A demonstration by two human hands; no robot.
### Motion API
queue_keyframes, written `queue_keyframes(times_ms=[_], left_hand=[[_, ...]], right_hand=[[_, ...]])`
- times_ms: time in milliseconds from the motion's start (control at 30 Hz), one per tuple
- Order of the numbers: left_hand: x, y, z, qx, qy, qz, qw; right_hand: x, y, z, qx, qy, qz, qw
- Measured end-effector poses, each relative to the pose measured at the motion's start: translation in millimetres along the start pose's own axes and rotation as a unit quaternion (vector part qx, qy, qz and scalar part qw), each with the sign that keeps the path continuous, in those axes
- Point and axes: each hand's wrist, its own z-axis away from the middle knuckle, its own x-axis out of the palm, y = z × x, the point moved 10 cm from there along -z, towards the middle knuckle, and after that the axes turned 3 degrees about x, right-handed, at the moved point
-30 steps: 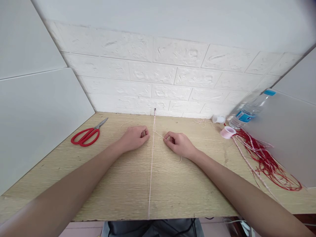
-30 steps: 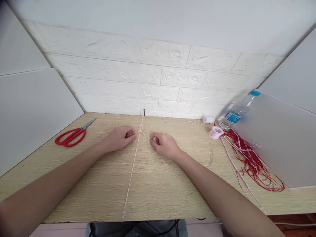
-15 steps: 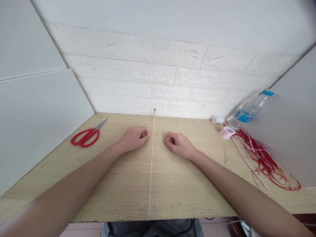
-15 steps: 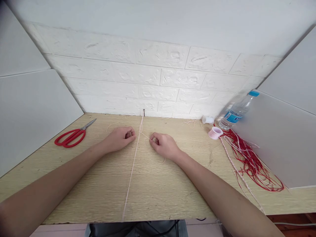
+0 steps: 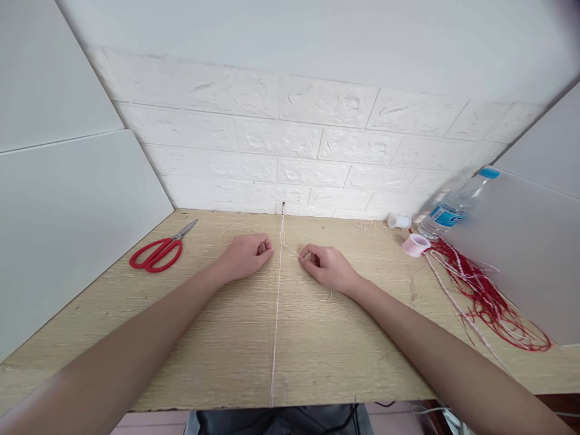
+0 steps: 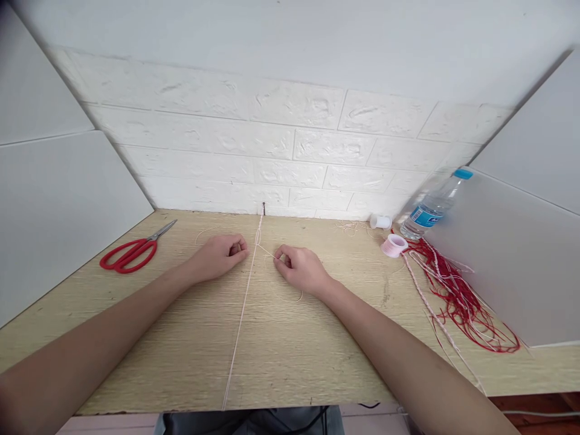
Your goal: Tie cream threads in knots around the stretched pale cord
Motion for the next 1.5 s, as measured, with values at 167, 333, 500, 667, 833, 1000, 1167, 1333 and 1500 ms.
queue_keyframes(times_ms=[167, 333, 500, 667, 833, 1000, 1167, 1333, 1500], left_hand=[[-2.2, -4.6, -0.4, -0.011, 0.012, 0.003, 1.0], [-5.8, -10.4, -0.4, -0.028, 0.023, -0.008, 0.999], [-9.2, -12.5, -0.5, -0.034, 0.033, -0.023, 0.999], [-10.3, -15.8, -1.0, -0.043, 0.035, -0.037, 0.998], [-14.8, -16.7, -1.3, -0.051, 0.045, -0.057, 0.996], [-19.8, -18.9, -0.8, -0.064, 0.057, -0.073, 0.994], [-28.7, -30.8, 0.5, -0.093, 0.095, -0.077, 0.988], [-35.9, -47.8, 2.1, -0.128, 0.141, -0.03, 0.981], [-30.1, -58.9, 1.0, -0.152, 0.153, 0.225, 0.95]], right_hand=[[0.4, -0.8, -0.2, 0.001, 0.0, 0.001, 1.0], [0.1, -1.2, 0.3, -0.002, 0.001, 0.001, 1.0], [0.2, -1.4, 0.0, -0.002, 0.0, 0.002, 1.0], [-0.4, -2.3, 0.2, -0.005, 0.004, 0.002, 1.0], [-1.2, 1.1, 0.0, 0.006, 0.013, 0.006, 1.0], [-1.6, 5.6, -0.3, 0.024, 0.018, 0.013, 0.999], [-3.0, 3.3, -0.3, 0.02, 0.02, 0.006, 1.0], [-4.3, 2.2, -0.1, 0.021, 0.021, -0.005, 1.0], [-7.4, 1.3, -0.1, 0.012, 0.037, -0.015, 0.999]])
